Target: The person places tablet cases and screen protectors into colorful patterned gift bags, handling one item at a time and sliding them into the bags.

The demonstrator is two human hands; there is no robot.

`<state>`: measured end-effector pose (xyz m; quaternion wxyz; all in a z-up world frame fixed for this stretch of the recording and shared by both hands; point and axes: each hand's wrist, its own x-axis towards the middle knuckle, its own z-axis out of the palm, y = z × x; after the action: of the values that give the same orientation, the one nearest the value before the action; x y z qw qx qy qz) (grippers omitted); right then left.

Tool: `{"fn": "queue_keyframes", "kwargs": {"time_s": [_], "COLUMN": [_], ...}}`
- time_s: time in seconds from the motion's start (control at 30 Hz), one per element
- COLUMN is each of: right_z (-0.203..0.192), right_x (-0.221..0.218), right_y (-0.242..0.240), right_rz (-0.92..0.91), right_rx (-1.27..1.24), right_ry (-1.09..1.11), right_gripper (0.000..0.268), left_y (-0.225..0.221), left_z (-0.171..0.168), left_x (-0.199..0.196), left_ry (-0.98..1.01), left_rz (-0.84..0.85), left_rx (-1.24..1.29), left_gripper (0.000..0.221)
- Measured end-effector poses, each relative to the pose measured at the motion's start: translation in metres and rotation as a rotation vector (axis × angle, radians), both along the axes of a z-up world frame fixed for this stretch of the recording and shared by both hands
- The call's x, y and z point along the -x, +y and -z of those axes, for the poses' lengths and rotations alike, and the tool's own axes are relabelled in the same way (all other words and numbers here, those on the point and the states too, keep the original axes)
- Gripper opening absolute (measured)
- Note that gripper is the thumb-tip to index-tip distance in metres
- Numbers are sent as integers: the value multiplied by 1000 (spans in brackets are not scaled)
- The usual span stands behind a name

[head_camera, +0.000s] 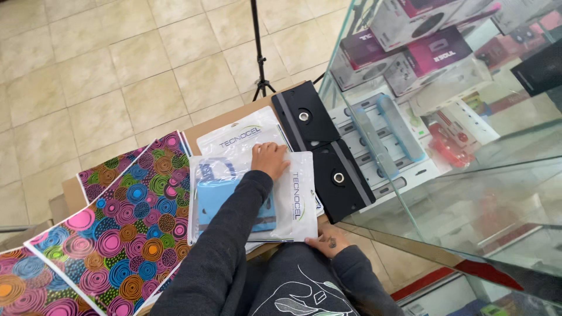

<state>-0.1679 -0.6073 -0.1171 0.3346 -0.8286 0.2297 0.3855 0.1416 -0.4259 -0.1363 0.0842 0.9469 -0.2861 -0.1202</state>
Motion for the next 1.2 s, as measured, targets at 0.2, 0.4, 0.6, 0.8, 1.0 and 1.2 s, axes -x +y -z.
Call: {"fn": "queue_keyframes", "kwargs": {"time_s": [0.2, 0.4, 0.6, 0.8, 1.0, 1.2], "right_z": [0, -150, -292, -213, -199, -162], "right_x": [-9, -76, -133, -196, -200, -209], "right_y": [0, 3, 62, 97, 132, 124], "right_rz": [-15, -43, 116, 382, 502, 575], "right_rx": [51, -195, -767, -1217, -1298, -1255], "right_ry": [-318, -695, -1112, -1286, -1074, -950], "right_gripper": [30, 31, 6, 13, 11, 10], "left_y": [49, 201, 339, 372, 383, 361], "left_z": [-57, -233, -332, -315, -270, -258], "left_x": [-40, -25, 65, 130, 180, 203], "left_ry": [239, 330, -60, -195, -250, -125], "left_rz": [151, -118, -190, -236, -378, -585], "left_rx": [223, 774, 1104, 1142, 1160, 1342], "left_gripper": [32, 29, 38, 10, 32, 17]}}
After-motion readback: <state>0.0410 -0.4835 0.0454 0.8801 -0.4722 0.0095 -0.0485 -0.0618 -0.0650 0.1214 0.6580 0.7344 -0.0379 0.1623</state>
